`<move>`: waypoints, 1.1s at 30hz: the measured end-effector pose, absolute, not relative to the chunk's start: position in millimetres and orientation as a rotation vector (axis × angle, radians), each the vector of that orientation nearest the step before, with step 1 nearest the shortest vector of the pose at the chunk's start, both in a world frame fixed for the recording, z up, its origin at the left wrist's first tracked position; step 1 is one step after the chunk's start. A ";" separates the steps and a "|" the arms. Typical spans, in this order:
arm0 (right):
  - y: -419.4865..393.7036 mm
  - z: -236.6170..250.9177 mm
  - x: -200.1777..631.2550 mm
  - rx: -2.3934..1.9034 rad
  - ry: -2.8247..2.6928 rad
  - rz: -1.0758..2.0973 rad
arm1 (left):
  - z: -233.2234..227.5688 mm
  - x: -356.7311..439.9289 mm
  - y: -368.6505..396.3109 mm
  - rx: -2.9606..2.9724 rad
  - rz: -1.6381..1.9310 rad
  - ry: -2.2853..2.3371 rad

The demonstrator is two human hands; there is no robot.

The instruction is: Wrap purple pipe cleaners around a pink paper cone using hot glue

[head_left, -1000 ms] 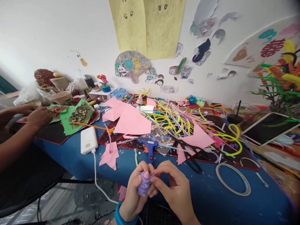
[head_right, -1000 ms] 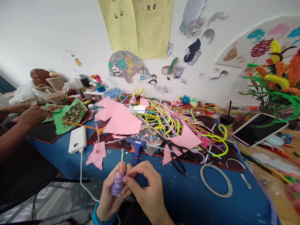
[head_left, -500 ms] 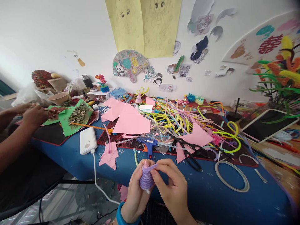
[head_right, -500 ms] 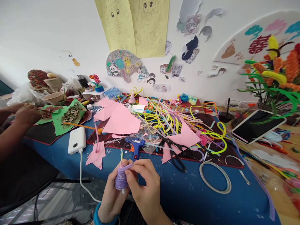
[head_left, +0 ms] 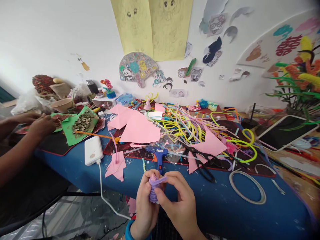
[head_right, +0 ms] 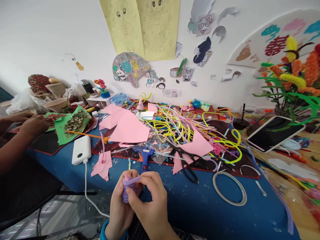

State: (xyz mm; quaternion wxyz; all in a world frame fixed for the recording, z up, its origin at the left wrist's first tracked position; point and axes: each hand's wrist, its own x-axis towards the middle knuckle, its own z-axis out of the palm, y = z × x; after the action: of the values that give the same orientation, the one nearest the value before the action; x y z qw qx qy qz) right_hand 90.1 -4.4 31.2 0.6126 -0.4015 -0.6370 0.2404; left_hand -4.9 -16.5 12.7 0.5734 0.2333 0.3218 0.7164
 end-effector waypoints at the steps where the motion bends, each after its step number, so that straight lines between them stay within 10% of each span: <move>1: -4.3 31.8 89.6 -0.927 -1.466 0.549 | 12.3 -4.9 -16.4 0.561 1.693 0.758; 33: -2.9 30.3 84.1 -0.879 -1.308 0.892 | 14.9 0.4 -22.7 0.503 1.657 0.746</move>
State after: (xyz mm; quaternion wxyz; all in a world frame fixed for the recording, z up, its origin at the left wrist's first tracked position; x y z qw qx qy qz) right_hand 84.1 -2.9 30.3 0.6175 -0.3820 -0.5681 0.3874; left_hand 0.4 -22.7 14.9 0.5875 0.2159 0.3202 0.7112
